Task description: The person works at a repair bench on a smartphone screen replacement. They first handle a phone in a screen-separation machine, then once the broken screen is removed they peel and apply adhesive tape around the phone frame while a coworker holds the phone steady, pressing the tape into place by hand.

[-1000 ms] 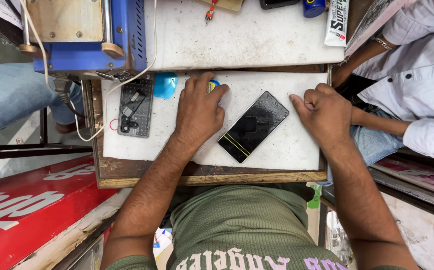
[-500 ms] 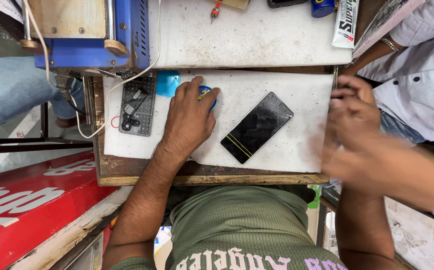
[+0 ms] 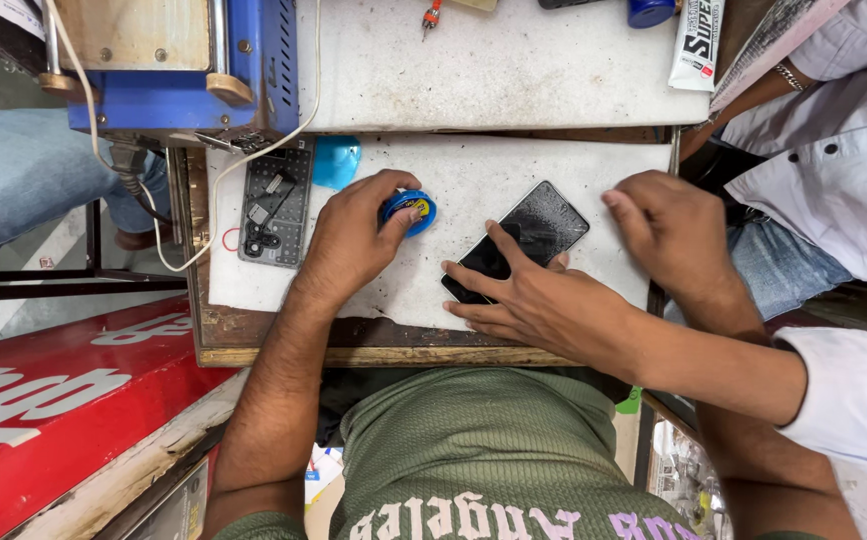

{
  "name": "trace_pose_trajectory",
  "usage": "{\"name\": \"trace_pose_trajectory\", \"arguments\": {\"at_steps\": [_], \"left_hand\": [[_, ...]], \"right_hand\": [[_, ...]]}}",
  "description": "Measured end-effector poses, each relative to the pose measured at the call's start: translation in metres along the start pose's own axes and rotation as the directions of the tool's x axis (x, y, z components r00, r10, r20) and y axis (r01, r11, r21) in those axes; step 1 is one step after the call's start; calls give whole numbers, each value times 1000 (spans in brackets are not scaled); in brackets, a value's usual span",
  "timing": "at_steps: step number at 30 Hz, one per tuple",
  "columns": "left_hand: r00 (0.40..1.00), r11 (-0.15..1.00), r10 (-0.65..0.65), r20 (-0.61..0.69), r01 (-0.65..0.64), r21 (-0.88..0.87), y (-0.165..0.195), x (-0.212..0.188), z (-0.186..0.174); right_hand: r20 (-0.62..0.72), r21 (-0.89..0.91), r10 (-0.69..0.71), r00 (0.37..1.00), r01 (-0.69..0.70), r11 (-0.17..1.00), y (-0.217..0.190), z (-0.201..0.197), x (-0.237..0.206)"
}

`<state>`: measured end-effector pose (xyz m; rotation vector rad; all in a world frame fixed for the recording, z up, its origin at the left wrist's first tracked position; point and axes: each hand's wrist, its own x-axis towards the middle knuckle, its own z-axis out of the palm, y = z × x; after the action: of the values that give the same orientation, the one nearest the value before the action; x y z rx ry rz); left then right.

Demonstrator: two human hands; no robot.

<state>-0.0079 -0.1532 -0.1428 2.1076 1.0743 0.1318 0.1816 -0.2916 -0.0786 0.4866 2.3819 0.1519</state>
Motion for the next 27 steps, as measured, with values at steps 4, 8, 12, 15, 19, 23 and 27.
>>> {"name": "trace_pose_trajectory", "arguments": {"at_steps": [4,8,12,15,19,23,27], "left_hand": [[999,983,-50,-17,46,-179,-5,0,-1],[995,959,-62,-76,38,-281,-14,4,-3],[1000,964,-6,-28,-2,-268,-18,11,6],[999,973,-38,6,38,-227,-21,11,12],[988,971,-141,-57,127,-200,-35,-6,-10],[952,948,-304,-24,300,-102,-38,-20,-27],[991,978,-125,49,132,-164,-19,-8,3]], "right_hand": [[-44,56,33,999,-30,998,-2,4,4],[-41,37,34,999,-32,999,-3,5,4],[-53,28,71,996,-70,997,-2,3,3],[-47,6,69,997,-69,998,-1,2,4],[-44,-16,33,998,-33,999,-2,6,5],[-89,-50,68,994,-73,996,-3,9,6],[-89,1,109,990,-109,994,-4,8,5]]}}
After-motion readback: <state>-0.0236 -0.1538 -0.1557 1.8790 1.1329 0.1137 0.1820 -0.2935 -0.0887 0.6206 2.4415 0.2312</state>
